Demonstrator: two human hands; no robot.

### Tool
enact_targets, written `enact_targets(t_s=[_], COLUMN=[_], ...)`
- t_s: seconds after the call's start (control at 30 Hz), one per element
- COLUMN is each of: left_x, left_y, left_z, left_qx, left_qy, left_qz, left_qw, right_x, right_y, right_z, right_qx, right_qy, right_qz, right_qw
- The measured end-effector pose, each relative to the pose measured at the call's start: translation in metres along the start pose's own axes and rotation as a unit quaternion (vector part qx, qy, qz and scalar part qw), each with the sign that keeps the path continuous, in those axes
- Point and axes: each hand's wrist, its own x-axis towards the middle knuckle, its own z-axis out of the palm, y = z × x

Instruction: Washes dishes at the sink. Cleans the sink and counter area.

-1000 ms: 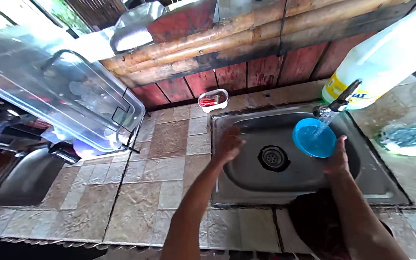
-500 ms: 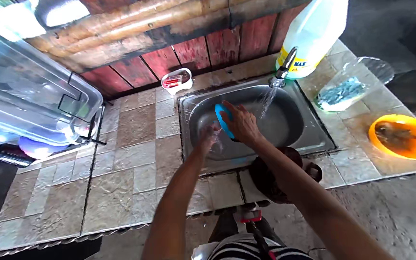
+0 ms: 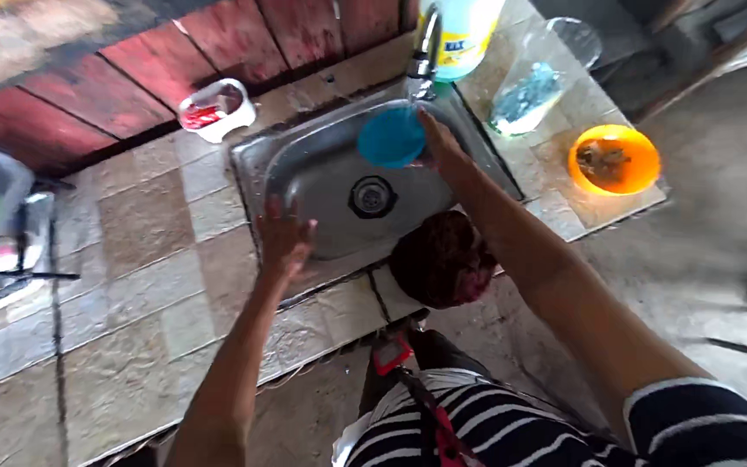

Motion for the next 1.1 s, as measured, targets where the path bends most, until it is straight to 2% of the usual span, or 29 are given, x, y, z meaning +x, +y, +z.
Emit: enact_targets(t_s=[0.13,0.17,0.23,0.3,0.37,0.4,0.5,0.53,0.6,0.63,0.7,0.8,0.9,1.03,1.1], left_x=[-0.046,-0.052,-0.057,-0.066,-0.088,-0.104,-0.154,-0.166,-0.173,-0.166,-0.132,-0.047,0.032,0.077,0.078], left_y=[0.206,0.243,0.268,0.247,0.206,0.183,0.096,0.066,0.02,0.006,-0.006,-0.031,-0.068,-0.112,-0.143], left_z=[0.042,0.05,0.058,0.055,0.033,0.018,-0.011,-0.02,-0.045,-0.049,-0.051,-0.056,-0.045,-0.071,-0.095], left_qx=[-0.141,-0.125,-0.098,-0.102,-0.097,-0.076,0.009,0.017,-0.043,-0.057,-0.042,-0.042,-0.039,-0.081,-0.091], left_qy=[-0.018,-0.035,-0.083,-0.06,-0.014,0.01,0.107,0.114,0.052,0.046,0.053,-0.014,-0.03,0.04,0.1], left_qz=[0.221,0.249,0.243,0.217,0.192,0.155,-0.042,-0.115,-0.218,-0.222,-0.179,-0.147,-0.09,-0.033,-0.051], left_qw=[0.965,0.96,0.961,0.969,0.976,0.985,0.993,0.987,0.974,0.972,0.981,0.988,0.995,0.995,0.99], right_x=[0.012,0.015,0.018,0.016,0.012,0.007,-0.002,-0.003,-0.001,0.0,0.0,-0.003,-0.005,-0.012,-0.018], right_y=[-0.008,-0.01,-0.011,-0.012,-0.008,-0.007,-0.005,-0.004,0.002,0.005,0.008,0.015,0.017,0.019,0.019], right_z=[-0.005,-0.008,-0.007,-0.005,-0.005,-0.004,0.011,0.014,0.017,0.02,0.029,0.047,0.058,0.075,0.079], right_qx=[0.02,0.01,-0.002,-0.015,-0.017,-0.017,0.002,0.012,0.042,0.053,0.064,0.093,0.108,0.107,0.105], right_qy=[0.002,-0.005,-0.026,-0.041,-0.045,-0.04,0.007,0.019,0.027,0.029,0.039,0.07,0.092,0.121,0.144], right_qz=[0.041,0.037,0.035,0.04,0.039,0.037,0.032,0.03,0.029,0.026,0.022,0.021,0.008,-0.002,-0.001], right_qw=[0.999,0.999,0.999,0.998,0.998,0.998,0.999,0.999,0.998,0.998,0.997,0.993,0.99,0.987,0.984])
